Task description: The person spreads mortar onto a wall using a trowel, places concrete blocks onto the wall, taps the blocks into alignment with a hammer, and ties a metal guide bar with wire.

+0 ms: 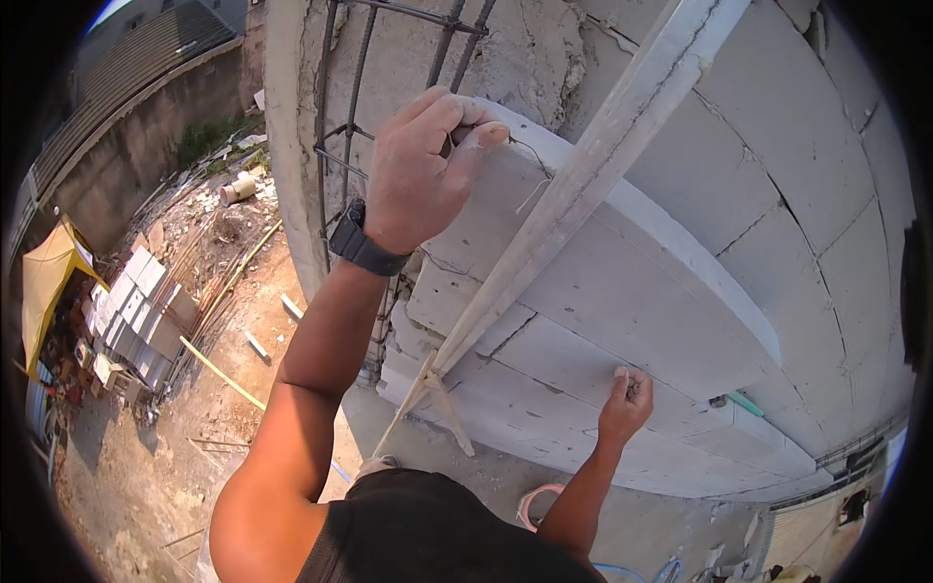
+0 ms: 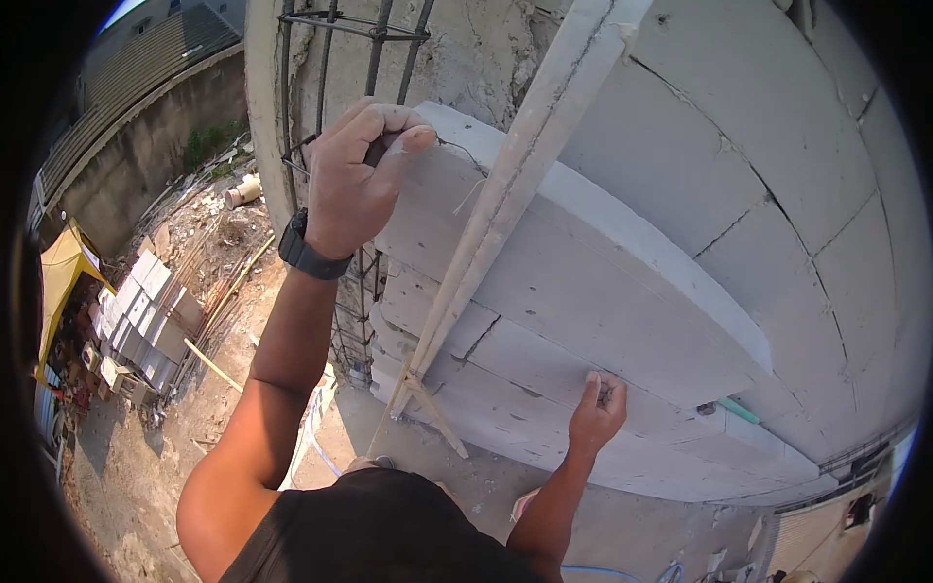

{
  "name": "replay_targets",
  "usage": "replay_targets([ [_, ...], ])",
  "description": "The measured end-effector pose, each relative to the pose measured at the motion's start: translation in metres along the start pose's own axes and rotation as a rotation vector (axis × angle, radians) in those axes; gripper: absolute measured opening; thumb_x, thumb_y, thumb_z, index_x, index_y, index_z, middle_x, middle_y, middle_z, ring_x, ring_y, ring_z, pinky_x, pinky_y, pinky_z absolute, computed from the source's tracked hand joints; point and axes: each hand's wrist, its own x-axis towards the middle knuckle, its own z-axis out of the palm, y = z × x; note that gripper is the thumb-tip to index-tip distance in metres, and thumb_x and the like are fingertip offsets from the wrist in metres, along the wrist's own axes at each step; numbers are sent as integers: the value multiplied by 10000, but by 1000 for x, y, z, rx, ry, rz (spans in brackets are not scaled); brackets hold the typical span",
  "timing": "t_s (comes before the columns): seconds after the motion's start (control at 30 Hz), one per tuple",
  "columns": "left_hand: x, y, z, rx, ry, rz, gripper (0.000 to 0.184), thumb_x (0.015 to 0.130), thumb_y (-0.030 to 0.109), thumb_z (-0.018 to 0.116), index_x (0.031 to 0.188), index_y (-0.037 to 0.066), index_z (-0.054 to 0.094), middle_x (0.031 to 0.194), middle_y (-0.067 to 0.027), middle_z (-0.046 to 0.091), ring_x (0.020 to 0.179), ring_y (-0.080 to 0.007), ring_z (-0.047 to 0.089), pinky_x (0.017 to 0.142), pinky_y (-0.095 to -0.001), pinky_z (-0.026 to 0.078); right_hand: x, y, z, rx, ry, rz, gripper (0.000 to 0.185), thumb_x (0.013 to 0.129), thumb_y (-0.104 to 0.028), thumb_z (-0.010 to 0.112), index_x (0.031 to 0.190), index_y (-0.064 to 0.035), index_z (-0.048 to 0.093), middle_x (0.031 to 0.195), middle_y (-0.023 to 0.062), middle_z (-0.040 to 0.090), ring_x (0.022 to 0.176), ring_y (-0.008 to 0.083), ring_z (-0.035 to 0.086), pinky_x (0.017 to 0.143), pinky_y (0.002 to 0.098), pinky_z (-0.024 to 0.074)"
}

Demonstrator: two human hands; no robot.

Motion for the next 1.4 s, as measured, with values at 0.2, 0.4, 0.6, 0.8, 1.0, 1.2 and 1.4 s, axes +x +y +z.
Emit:
replay_targets([
  [0.2, 5, -4, 6, -58, 43, 12, 54, 829, 40, 720, 864, 32, 680, 748, -67, 613, 606, -193, 542, 574, -306, 439, 2, -22, 2, 74, -23, -93, 104, 963, -96, 637, 945, 4, 613, 758, -11, 555, 656, 49, 465, 577, 213, 387],
  [0.4, 4, -12, 11, -92, 66, -20, 62, 823, 56, 724, 857, 34, 677, 753, -75, 621, 611, -211, 557, 595, -324, 457, 9, -37, 1, 37, -51, -329, 92, 963, -76, 627, 981, 14, 626, 785, 12, 583, 676, 78, 514, 606, 228, 432],
  [0.6, 3, -11, 17, -123, 91, -74, 61, 830, 67, 723, 851, 31, 679, 784, -80, 645, 644, -225, 591, 606, -327, 467, 11, -70, 14, 59, -82, -431, 115, 884, -56, 703, 968, 6, 653, 815, 62, 625, 675, 131, 527, 634, 268, 445],
  [0.8, 2, -6, 14, -100, 43, -151, 88, 860, 80, 715, 900, 9, 682, 822, -97, 655, 685, -194, 601, 650, -300, 476, 41, -162, 35, -330, 207, -1093, 376, 793, -131, 786, 1133, -64, 643, 1113, 106, 622, 1081, 290, 569, 940, 471, 411],
  [1.0, -1, -7, 9, -58, -1, -207, 134, 898, 116, 710, 918, -12, 673, 829, -82, 650, 701, -148, 568, 671, -279, 467, 62, -199, 60, -394, 105, -1061, 459, 750, -162, 803, 1179, -102, 650, 1151, 61, 640, 1105, 265, 571, 962, 448, 406],
  [1.2, 5, -1, 11, -32, -61, -151, 159, 951, 161, 672, 941, 3, 654, 804, -45, 643, 752, -97, 561, 708, -252, 464, 61, -203, 63, -356, 114, -989, 424, 722, -164, 818, 1119, -111, 679, 1078, 37, 664, 1009, 238, 592, 911, 400, 432],
  [1.4, 7, 5, 11, -123, -102, -325, 153, 1000, 171, 598, 981, 22, 627, 839, -26, 667, 731, -60, 583, 613, -225, 487, 62, -205, 61, -279, 112, -970, 347, 724, -162, 812, 1049, -112, 700, 1006, 6, 656, 941, 217, 591, 885, 392, 447],
])
